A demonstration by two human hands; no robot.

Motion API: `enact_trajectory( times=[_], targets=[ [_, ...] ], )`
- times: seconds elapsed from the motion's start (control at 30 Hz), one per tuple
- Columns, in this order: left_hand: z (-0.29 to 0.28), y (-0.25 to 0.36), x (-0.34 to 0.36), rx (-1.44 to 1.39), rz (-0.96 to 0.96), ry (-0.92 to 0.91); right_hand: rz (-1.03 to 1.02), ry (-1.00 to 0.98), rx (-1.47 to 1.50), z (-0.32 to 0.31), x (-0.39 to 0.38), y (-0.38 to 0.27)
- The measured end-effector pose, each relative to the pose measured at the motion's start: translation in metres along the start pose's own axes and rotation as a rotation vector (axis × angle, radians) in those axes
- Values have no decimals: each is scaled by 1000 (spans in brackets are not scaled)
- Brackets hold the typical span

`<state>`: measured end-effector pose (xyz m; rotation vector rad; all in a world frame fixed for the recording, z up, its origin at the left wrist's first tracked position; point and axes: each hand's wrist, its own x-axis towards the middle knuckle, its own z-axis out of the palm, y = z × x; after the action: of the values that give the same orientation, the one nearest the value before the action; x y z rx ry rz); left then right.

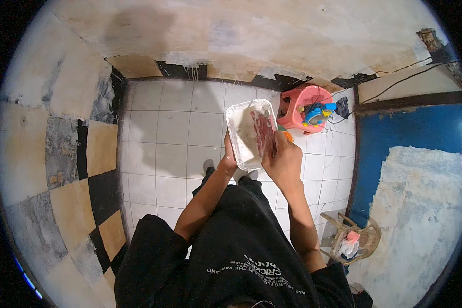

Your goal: The person mixes plaster in a container and applies it to a wall using a putty knife.

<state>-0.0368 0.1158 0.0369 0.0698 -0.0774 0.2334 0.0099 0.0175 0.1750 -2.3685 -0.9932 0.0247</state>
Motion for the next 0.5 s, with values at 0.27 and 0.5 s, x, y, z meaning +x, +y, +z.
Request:
enact_trajectory(
  times=[0.27, 0.5],
  targets=[
    [-30, 20, 5, -151, -3, -138, -4, 8, 113, 24, 7, -17],
    [-17, 33, 6, -173, 65, 118, -92, 49, 164, 16, 24, -35]
  ],
)
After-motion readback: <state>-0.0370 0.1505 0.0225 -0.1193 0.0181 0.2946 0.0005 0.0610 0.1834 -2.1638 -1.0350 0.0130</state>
